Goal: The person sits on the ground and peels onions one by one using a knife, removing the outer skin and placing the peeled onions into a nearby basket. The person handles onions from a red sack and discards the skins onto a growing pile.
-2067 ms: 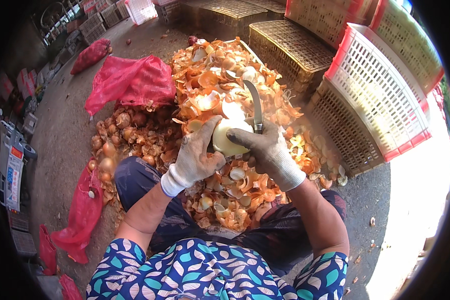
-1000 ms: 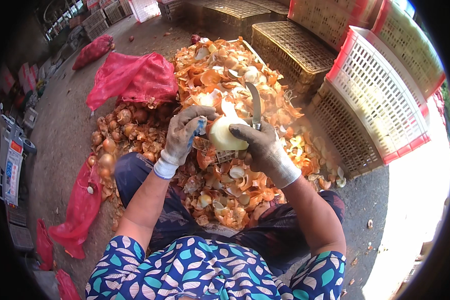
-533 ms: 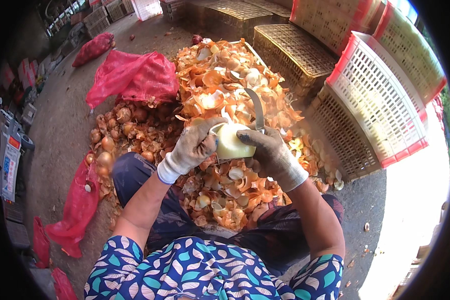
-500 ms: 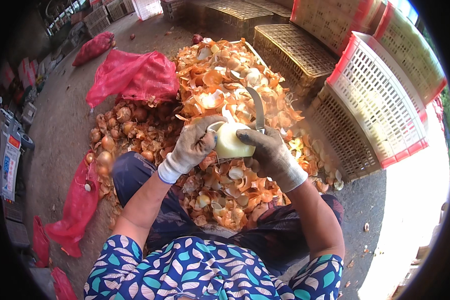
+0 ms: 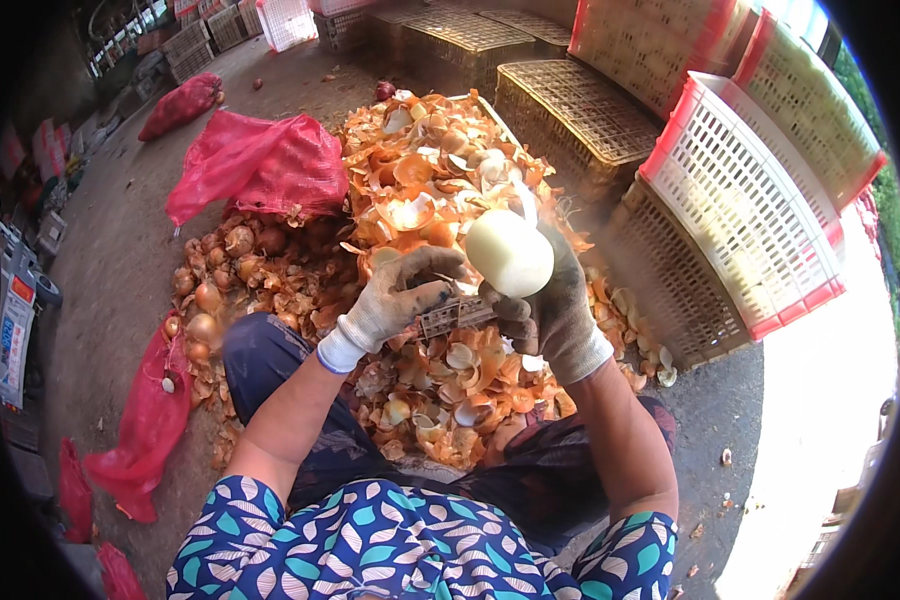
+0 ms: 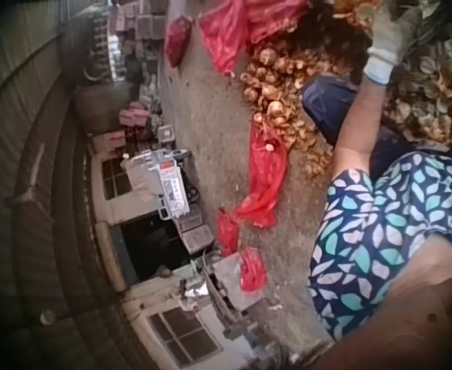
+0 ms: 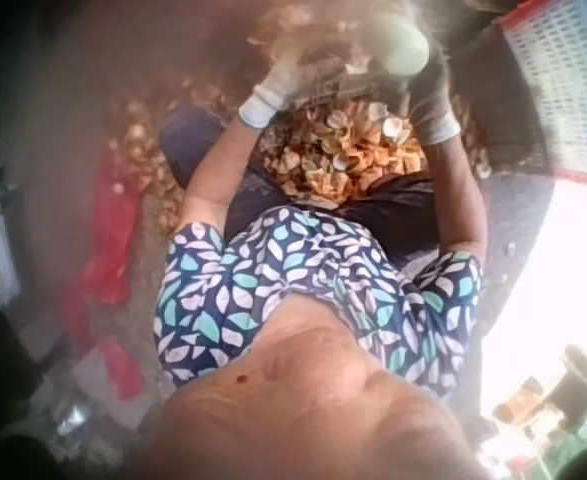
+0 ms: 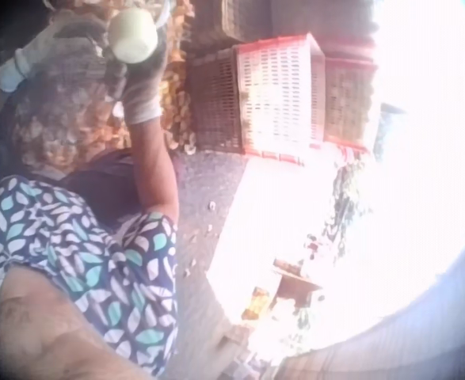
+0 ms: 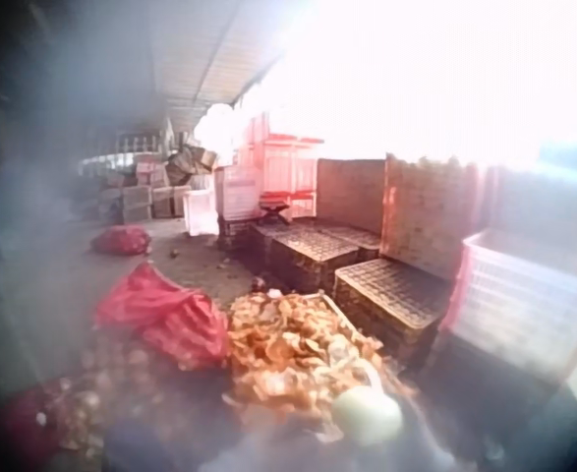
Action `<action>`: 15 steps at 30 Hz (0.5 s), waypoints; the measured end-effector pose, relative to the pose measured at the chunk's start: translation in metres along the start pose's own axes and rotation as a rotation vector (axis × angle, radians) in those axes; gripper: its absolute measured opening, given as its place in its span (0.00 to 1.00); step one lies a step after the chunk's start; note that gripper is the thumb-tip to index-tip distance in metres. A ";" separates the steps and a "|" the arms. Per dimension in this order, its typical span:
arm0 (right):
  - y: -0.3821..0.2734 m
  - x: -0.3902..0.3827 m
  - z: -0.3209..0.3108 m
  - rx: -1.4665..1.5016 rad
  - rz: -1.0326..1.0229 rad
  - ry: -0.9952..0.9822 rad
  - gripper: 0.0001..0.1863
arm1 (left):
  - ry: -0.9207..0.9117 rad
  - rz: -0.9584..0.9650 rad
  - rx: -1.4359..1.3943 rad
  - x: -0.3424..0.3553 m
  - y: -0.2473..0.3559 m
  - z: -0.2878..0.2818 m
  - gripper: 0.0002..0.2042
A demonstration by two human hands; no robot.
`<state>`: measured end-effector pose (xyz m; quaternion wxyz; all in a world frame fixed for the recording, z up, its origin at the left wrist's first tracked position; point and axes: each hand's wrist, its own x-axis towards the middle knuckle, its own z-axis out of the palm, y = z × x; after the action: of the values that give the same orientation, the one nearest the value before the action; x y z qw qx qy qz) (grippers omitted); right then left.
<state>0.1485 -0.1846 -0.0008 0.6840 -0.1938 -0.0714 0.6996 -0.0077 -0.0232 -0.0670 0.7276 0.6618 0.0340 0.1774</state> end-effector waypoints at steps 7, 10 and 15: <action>-0.012 -0.013 -0.015 -0.197 -0.271 0.333 0.31 | 0.044 -0.127 -0.087 -0.003 0.012 0.013 0.18; -0.062 -0.020 0.010 -0.046 -0.559 0.523 0.32 | 0.069 -0.192 -0.151 -0.008 0.025 0.010 0.18; -0.269 -0.122 0.018 -0.234 -0.888 -0.040 0.34 | 0.003 -0.203 -0.240 -0.006 0.043 0.018 0.15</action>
<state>0.3903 -0.2868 0.1354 0.8897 -0.2066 -0.2393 0.3295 -0.0172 -0.0398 -0.0238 0.8156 0.5629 0.0802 0.1068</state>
